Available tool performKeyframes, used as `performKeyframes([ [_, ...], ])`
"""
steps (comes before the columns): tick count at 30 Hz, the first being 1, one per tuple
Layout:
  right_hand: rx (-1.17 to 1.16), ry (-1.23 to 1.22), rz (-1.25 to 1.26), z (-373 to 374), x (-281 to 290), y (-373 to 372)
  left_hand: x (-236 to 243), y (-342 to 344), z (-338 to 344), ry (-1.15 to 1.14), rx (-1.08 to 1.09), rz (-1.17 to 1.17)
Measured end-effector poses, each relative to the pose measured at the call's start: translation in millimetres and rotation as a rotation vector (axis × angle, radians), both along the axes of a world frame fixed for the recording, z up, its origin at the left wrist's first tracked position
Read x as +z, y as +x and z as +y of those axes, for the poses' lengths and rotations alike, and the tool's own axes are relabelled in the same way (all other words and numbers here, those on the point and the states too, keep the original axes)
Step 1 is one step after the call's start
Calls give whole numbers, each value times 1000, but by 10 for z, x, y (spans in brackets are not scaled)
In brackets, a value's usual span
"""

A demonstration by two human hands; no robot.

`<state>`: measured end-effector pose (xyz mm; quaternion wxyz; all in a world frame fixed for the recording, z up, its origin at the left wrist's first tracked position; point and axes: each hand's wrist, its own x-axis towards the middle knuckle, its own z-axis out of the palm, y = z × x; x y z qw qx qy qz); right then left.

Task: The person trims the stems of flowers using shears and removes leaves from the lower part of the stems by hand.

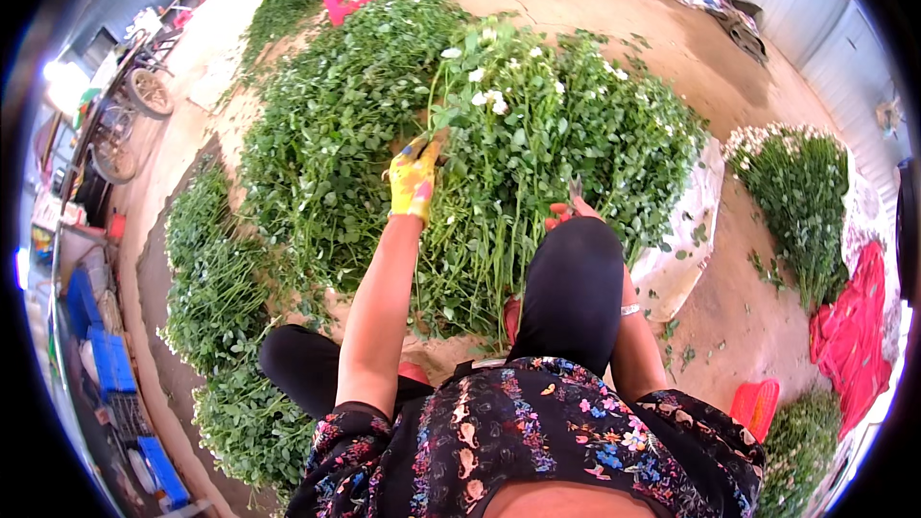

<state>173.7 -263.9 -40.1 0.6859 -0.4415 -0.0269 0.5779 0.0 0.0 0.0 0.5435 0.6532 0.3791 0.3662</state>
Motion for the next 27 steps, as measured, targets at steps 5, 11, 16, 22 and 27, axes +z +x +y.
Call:
performKeyframes([
  [5, 210, 49, -29, 64, 383, -289, 364, -847, -153, -339, 7, -511],
  [11, 95, 42, -253, 562, 692, 161, 526, -1464, 223, -343, 99, -791],
  [16, 412, -18, -508, 726, 933, -141, 380, -1906, 527, -370, 131, -459],
  [22, 174, -101, -241, 450, 528, -211, 569, -1826, 478, -314, 113, -493],
  [27, 340, -236, -777, 689, 851, -96, 584, -1787, 454, -325, 101, -534],
])
